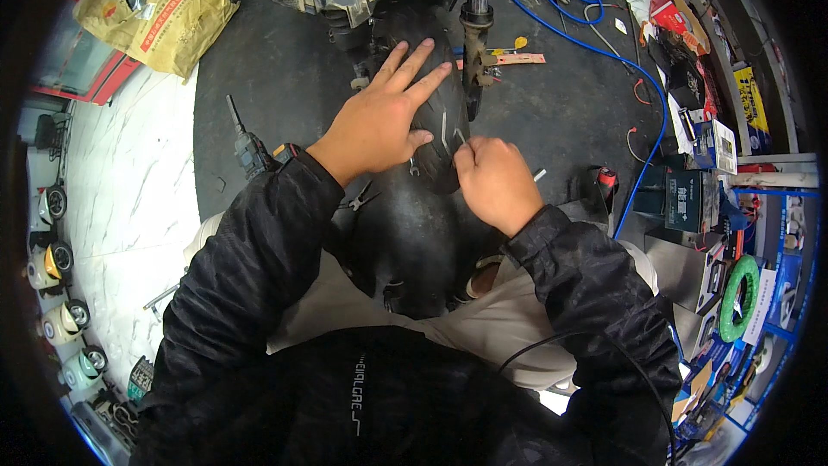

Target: The person uses a power drill to remove bolts from the front wheel assembly of a scooter. They then use a screwdriver to adjust components near the tire and handle a blue plastic body panel, placing it aside.

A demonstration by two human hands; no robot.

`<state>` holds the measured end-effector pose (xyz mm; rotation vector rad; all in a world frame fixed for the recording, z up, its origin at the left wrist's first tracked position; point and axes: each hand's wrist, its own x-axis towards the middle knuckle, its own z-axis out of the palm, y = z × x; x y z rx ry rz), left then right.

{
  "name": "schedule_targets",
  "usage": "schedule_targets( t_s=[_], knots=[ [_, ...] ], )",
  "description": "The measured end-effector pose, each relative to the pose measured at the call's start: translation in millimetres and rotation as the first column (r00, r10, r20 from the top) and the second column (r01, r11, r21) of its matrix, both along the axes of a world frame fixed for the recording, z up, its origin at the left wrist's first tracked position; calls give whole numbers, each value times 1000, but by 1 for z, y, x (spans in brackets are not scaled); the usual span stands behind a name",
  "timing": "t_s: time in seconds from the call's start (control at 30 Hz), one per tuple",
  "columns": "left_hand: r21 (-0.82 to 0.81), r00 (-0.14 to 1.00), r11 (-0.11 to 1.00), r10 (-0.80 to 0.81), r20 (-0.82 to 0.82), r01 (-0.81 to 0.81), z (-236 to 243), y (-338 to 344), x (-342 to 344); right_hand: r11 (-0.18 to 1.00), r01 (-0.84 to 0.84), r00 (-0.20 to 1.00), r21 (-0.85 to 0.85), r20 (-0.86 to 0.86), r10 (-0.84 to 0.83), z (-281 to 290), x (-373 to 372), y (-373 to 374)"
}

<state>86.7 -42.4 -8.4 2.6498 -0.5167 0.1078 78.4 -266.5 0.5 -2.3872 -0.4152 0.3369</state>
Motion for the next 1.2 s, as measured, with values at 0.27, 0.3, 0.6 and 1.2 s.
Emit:
schedule_targets(
  t_s=[0.27,0.3,0.6,1.2],
  knots=[
    [40,999,999,16,-28,-15,6,-7,2,996,34,999,-88,-12,-35,-5,9,5],
    [25,1000,1000,14,-21,-14,6,-6,2,996,29,1000,-89,4,-29,-4,8,5],
    [27,999,1000,15,-31,-15,5,-6,1,966,-10,997,-258,72,30,0,2,11],
    [-3,999,1000,15,-46,-15,1,-4,5,930,-18,968,-366,228,108,18,13,2]
  ],
)
